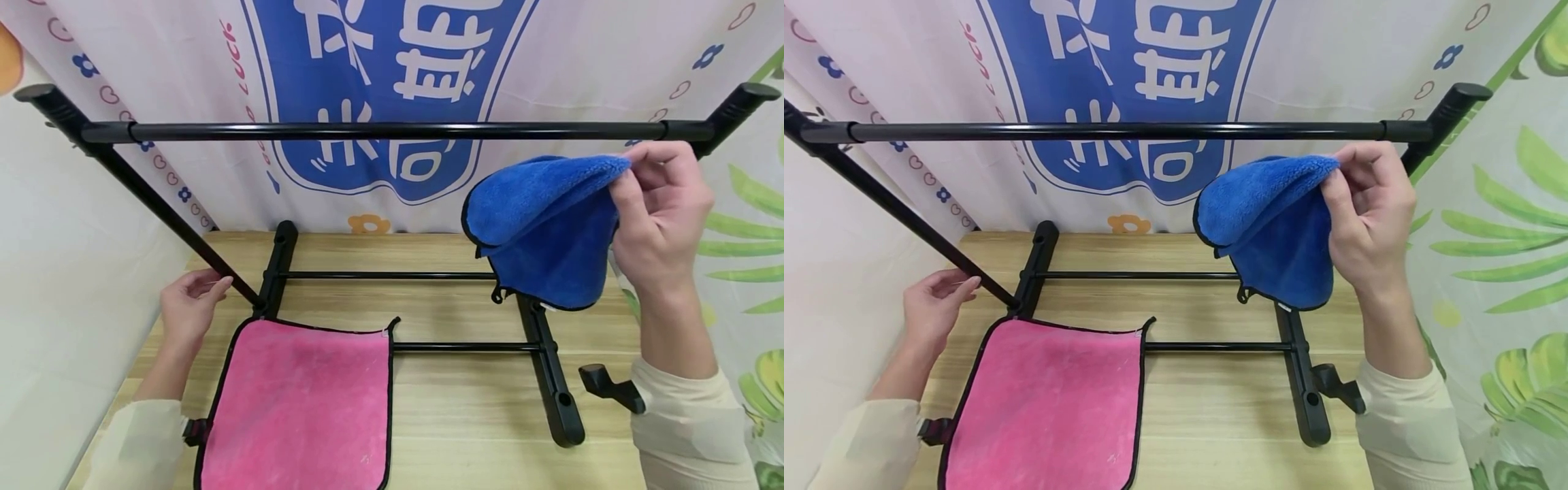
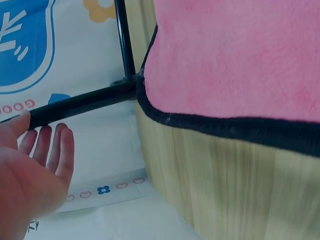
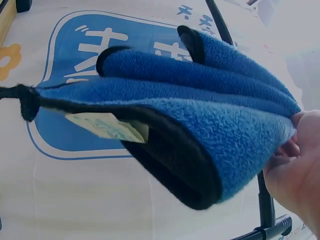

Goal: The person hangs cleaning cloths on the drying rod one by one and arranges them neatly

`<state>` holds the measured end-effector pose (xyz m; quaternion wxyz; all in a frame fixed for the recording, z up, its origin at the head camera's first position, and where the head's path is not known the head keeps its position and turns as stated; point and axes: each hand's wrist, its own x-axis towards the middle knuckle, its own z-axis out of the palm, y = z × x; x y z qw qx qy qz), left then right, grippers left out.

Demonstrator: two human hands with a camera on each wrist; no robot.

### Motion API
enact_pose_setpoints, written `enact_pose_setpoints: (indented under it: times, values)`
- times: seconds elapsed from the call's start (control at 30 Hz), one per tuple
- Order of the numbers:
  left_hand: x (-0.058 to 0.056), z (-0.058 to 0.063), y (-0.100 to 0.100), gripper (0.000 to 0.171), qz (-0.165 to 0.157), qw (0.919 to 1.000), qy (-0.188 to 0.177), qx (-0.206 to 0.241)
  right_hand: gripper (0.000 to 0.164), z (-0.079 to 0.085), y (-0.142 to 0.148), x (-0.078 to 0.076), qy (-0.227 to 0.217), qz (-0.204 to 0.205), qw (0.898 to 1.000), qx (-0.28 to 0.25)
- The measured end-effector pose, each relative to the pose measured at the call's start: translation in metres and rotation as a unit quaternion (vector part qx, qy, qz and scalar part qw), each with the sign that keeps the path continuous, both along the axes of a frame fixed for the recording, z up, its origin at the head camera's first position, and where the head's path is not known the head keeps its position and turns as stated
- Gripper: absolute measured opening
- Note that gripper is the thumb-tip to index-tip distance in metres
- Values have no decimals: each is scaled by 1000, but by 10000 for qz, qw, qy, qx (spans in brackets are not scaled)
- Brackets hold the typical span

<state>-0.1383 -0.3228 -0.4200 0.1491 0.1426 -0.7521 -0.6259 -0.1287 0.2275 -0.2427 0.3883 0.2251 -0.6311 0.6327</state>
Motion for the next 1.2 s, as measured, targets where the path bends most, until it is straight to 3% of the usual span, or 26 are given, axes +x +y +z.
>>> enact_pose_setpoints:
  times: [0.23,0.43,0.67,0.87,0.97,1.2]
  values:
    - [5,-3,16,18,444,9970,-135,-626,10,8,-7,-2,89,-751,9958,-521]
    - [10,-3,39,19,379,9952,-132,-895,11,12,-5,-4,1,-1246,9911,-471]
    - [9,7,66,15,-130,9920,156,-1248,8,10,1,-11,-29,-1395,9896,-352]
    - [5,16,85,19,-917,9874,372,-1235,8,11,-1,-14,-61,-1457,9886,-375]
    - [3,22,96,22,-1275,9813,594,-1314,12,14,-4,-12,-116,-1447,9883,-461]
    - [-5,39,125,21,-1921,9708,984,-1042,15,15,-6,-13,-186,-1572,9864,-429]
